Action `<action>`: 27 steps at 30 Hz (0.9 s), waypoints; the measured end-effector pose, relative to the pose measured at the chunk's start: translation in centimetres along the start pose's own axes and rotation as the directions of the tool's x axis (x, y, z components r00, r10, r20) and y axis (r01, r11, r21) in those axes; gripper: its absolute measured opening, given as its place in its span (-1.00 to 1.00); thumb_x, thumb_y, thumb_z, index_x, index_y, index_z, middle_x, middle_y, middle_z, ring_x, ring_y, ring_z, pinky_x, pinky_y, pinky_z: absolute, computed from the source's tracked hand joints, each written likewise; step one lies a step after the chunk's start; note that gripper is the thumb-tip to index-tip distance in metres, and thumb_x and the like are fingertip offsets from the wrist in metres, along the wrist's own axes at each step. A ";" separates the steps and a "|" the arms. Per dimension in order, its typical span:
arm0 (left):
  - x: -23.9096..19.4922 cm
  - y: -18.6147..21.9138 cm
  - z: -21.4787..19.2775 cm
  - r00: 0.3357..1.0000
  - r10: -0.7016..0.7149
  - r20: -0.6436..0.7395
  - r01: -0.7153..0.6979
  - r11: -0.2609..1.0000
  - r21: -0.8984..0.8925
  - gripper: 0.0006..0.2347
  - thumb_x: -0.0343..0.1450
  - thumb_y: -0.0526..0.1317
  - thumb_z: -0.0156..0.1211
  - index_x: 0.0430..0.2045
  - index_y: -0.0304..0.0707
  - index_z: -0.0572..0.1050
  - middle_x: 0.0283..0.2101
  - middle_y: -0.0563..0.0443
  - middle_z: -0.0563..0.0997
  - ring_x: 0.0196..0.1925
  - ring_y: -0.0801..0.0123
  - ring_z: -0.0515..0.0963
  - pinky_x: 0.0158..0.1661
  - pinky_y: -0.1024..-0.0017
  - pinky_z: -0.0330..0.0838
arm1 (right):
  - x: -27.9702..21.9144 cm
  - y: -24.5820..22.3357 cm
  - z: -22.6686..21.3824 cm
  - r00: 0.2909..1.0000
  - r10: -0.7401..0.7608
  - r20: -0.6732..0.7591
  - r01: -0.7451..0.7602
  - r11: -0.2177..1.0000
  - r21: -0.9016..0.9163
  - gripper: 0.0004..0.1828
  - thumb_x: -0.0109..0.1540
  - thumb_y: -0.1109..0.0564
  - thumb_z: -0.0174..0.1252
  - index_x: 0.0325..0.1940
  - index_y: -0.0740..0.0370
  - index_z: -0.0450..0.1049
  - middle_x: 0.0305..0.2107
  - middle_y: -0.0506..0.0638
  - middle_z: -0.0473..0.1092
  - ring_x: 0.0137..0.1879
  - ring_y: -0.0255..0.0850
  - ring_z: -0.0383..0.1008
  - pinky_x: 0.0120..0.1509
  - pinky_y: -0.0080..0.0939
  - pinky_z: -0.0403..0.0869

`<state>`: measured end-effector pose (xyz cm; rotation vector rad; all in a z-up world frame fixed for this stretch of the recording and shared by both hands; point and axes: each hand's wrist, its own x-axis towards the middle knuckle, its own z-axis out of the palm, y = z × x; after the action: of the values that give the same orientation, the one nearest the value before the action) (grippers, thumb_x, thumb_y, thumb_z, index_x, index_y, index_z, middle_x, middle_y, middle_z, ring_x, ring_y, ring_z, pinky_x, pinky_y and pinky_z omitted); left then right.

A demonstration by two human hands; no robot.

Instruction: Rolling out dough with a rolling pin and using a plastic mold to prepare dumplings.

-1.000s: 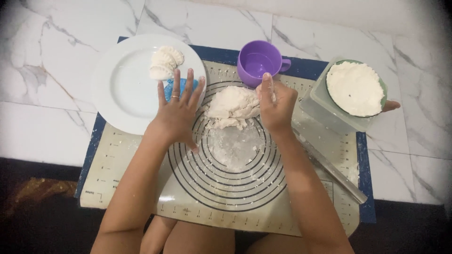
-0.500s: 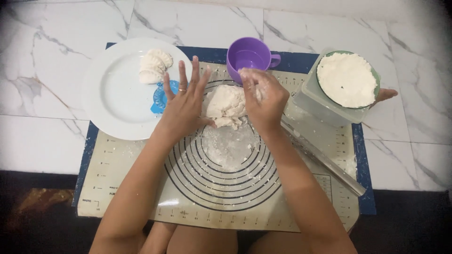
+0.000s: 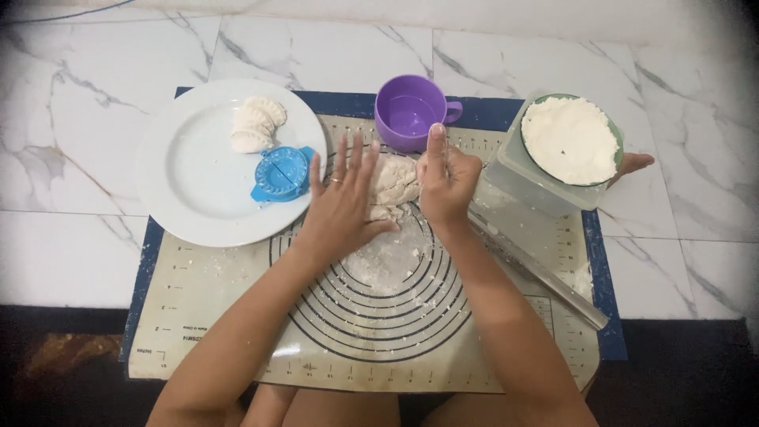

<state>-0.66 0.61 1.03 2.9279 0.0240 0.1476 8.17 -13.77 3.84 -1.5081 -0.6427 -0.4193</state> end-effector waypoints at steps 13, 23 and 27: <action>0.5 0.8 1.3 0.994 -0.045 -0.098 0.022 0.975 -0.220 -0.06 0.21 0.22 0.44 0.35 -0.40 0.13 0.31 -0.39 0.31 0.41 -0.09 0.31 0.32 -0.02 0.23 | -0.9 -1.9 1.0 0.996 0.077 0.048 -0.075 0.997 -0.035 -0.24 0.48 0.00 -0.20 -0.86 0.11 0.21 -0.95 -0.15 0.09 -0.75 -0.42 0.01 -0.55 -0.38 0.06; 0.4 2.0 -0.4 0.992 -0.091 -0.091 0.062 0.959 -0.277 -0.21 0.31 -0.05 0.44 0.35 -0.39 0.09 0.25 -0.41 0.28 0.37 -0.18 0.31 0.30 -0.08 0.21 | -1.4 -1.6 1.4 0.995 0.027 0.097 -0.017 0.995 -0.100 -0.21 0.50 -0.04 -0.36 -0.86 0.06 0.22 -0.96 -0.14 0.11 -0.78 -0.39 0.03 -0.57 -0.43 0.07; 0.3 2.3 -0.8 0.988 -0.096 -0.124 0.062 0.964 -0.258 -0.22 0.28 -0.04 0.48 0.32 -0.40 0.15 0.21 -0.39 0.31 0.32 -0.19 0.37 0.26 -0.08 0.27 | -1.2 -2.0 1.1 0.996 0.021 0.086 -0.016 0.998 -0.057 -0.20 0.50 -0.08 -0.39 -0.85 0.06 0.20 -0.96 -0.17 0.08 -0.77 -0.40 0.02 -0.57 -0.40 0.05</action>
<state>-0.39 -1.51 2.34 2.6520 0.1333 0.3121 5.88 -12.89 4.58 -1.5912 -0.6895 -0.3613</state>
